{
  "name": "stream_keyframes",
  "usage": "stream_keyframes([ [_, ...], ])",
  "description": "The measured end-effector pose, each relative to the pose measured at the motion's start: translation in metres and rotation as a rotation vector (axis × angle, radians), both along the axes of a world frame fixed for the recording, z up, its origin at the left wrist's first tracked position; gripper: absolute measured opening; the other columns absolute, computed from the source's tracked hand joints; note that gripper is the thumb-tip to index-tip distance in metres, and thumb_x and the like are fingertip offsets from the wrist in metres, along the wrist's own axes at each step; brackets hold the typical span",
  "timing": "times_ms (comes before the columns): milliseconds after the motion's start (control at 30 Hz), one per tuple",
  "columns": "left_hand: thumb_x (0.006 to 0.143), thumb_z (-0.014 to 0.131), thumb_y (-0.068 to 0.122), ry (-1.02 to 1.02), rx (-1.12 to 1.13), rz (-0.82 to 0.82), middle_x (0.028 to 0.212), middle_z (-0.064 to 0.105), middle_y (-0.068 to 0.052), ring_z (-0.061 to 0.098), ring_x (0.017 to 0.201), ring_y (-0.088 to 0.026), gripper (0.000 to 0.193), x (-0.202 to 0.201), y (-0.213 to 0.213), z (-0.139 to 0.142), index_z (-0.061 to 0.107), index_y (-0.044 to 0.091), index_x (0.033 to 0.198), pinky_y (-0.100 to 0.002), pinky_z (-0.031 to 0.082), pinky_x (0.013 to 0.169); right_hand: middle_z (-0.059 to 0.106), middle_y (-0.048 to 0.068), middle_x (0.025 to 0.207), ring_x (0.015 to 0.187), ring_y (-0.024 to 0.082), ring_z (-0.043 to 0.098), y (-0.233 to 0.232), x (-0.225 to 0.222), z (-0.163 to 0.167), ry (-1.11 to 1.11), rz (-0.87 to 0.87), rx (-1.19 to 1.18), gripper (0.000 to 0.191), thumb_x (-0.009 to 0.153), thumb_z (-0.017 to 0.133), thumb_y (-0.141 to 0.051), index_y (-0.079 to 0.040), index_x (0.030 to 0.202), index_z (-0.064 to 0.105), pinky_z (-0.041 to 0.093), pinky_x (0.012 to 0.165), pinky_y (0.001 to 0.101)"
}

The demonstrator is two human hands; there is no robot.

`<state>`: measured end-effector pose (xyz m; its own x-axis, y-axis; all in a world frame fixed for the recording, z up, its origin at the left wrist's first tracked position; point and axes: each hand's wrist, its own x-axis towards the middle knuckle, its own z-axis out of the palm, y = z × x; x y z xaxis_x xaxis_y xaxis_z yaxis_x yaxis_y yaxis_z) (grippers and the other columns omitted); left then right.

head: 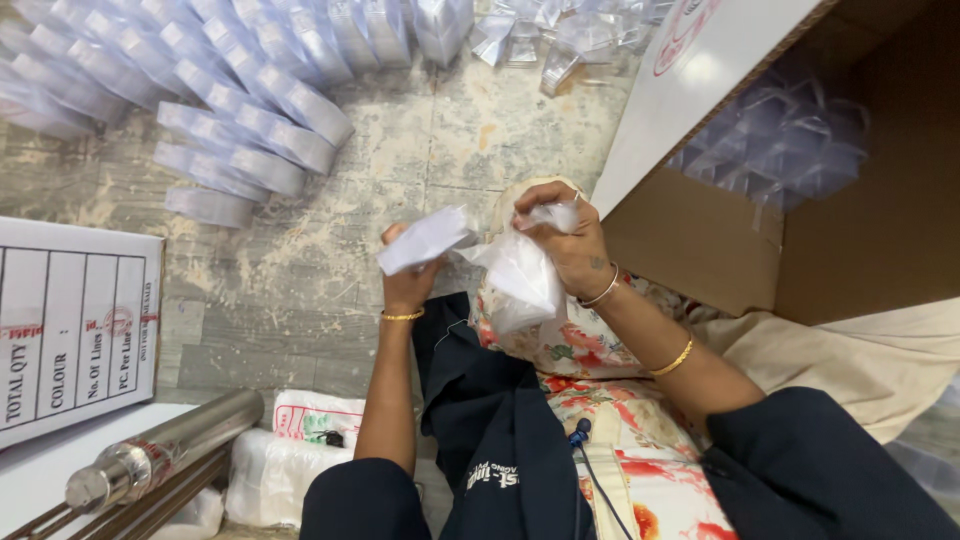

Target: The person sits on the floor and packs small white boxes into clear plastic poly bags one at a time, sealing each bag and placing the filled bags into a large cardboard box beside them. They repeatedly take boxes from a pile on the floor, bag them, and stack the filled bags in the box.

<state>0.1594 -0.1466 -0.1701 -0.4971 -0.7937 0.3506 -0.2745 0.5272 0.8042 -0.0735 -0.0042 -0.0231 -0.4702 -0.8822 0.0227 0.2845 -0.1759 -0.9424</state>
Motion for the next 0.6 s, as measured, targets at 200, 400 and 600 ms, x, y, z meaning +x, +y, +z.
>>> stream_keyframes([
  [200,0.069,0.093,0.019,-0.155,-0.002,0.073,0.120,0.057,-0.017,0.064,0.108,-0.037,0.073,-0.012,0.008,0.015,0.052,0.004,0.127,-0.042,0.055,0.087,0.071,0.007,0.098,0.089,0.014,0.064,-0.011,-0.007,-0.015,-0.224,-0.063,0.105,0.005,0.100,0.066,-0.001,-0.004,0.096,0.066,0.054,0.080,0.0314],
  [400,0.072,0.085,0.020,-0.303,0.358,0.045,0.125,0.061,-0.016,0.067,0.115,-0.034,0.075,-0.039,-0.008,0.023,0.044,0.007,0.134,-0.042,0.056,0.098,0.072,0.002,0.097,0.091,0.009,0.063,-0.009,-0.011,-0.029,-0.048,-0.073,0.086,0.001,0.095,0.068,-0.005,-0.004,0.096,0.068,0.052,0.085,0.0242],
  [600,0.072,0.089,0.026,-0.044,-0.210,0.130,0.144,0.044,-0.025,0.038,0.137,-0.042,0.093,-0.026,0.023,0.085,0.037,-0.001,0.145,-0.051,0.030,0.117,0.053,-0.006,0.083,0.079,0.004,0.046,-0.008,-0.003,-0.037,-0.007,-0.049,0.121,0.017,0.103,0.069,-0.014,-0.008,0.090,0.060,0.040,0.071,0.0218],
])
